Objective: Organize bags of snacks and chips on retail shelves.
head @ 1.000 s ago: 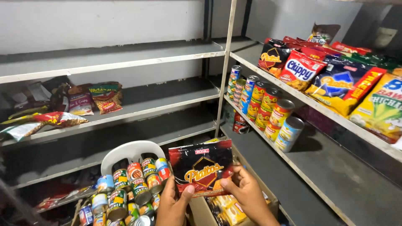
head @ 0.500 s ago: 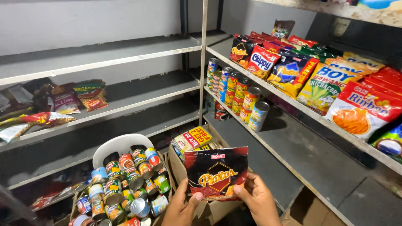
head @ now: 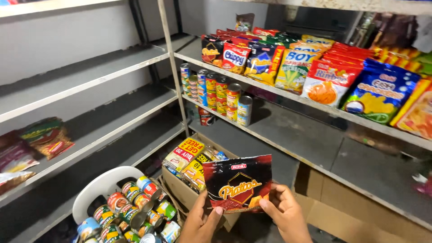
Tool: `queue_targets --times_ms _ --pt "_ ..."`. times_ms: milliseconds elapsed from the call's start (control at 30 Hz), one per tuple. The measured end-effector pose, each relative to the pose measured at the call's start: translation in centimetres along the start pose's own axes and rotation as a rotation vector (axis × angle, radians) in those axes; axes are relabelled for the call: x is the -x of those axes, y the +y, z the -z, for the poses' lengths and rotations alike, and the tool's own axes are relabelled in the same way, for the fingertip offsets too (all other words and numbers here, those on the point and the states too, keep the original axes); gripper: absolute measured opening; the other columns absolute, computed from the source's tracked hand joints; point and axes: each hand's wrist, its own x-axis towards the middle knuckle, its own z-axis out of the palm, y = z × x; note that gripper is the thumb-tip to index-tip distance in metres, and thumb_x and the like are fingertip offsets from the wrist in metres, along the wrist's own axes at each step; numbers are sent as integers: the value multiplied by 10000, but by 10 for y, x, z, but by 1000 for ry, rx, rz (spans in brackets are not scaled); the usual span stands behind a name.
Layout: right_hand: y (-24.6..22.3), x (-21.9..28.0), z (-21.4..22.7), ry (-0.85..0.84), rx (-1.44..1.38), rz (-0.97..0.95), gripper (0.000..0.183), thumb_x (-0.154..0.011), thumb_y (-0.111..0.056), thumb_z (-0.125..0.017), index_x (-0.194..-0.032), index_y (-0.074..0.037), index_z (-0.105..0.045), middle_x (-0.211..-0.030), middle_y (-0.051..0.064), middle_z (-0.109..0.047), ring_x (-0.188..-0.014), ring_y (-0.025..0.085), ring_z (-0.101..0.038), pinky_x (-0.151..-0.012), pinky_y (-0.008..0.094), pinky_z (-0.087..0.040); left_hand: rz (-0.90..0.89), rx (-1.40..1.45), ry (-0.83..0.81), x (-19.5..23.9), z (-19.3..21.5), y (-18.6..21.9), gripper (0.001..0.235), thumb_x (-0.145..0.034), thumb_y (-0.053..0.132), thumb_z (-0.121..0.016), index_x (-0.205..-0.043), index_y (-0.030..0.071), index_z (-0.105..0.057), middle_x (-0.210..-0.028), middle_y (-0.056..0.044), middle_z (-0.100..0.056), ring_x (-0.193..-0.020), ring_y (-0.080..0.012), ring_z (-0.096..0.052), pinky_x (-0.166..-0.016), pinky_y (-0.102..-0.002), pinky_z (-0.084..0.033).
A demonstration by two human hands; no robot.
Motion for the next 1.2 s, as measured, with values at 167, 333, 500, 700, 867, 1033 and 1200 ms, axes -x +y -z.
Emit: queue_targets --times_ms 167,333,500,700,867,1033,1200 --pt "-15 42 11 138 44 38 499 -882 -100 -705 -1332 23 -528 -1257 136 -687 -1148 189 -656 -998 374 -524 72 -54 -86 -5 -2 -32 606 -946 12 -599 -1507 -17 -372 -1351 -133 -633 -1234 -178 -609 -1060 -328 -458" --pt "-27 79 27 321 137 35 501 -882 -115 -715 -1329 25 -538 -1202 136 -708 -1085 175 -670 -951 345 -525 125 -16 -212 -10 -32 -35 584 -935 1 -578 -1490 -15 -395 -1342 -116 -632 -1236 -161 -613 -1074 -326 -459" --pt "-31 107 50 398 138 130 462 -911 -88 -697 -1326 42 -541 -1176 135 -709 -1061 166 -670 -937 328 -533 71 -33 -356 -20 -56 -53 569 -940 1 -599 -1479 -16 -420 -1333 -117 -633 -1219 -165 -612 -1060 -341 -467" --pt "-55 136 69 563 123 138 452 -881 -68 -703 -1299 29 -561 -1177 112 -719 -1071 158 -678 -936 324 -542 113 -54 -502 -30 -96 -69 556 -942 37 -615 -1465 -3 -431 -1335 -101 -634 -1241 -157 -601 -1076 -327 -445" --pt "-59 154 109 645 140 162 459 -872 -49 -717 -1304 12 -573 -1158 118 -721 -1047 158 -669 -914 322 -538 87 -44 -578 -36 -135 -95 553 -937 27 -611 -1465 -15 -452 -1334 -112 -638 -1235 -155 -597 -1083 -334 -436" --pt "-74 168 153 682 148 187 455 -864 -42 -725 -1295 5 -586 -1151 117 -720 -1047 155 -676 -902 317 -543 161 -38 -630 -46 -177 -128 529 -937 38 -616 -1444 -6 -475 -1273 -131 -676 -1191 -170 -629 -1052 -349 -457" --pt "-94 183 202 704 131 238 447 -860 -26 -726 -1280 18 -581 -1160 118 -717 -1057 161 -680 -910 318 -547 214 -90 -625 -48 -236 -143 537 -920 70 -639 -1437 40 -496 -1253 -115 -708 -1181 -154 -650 -1048 -335 -479"
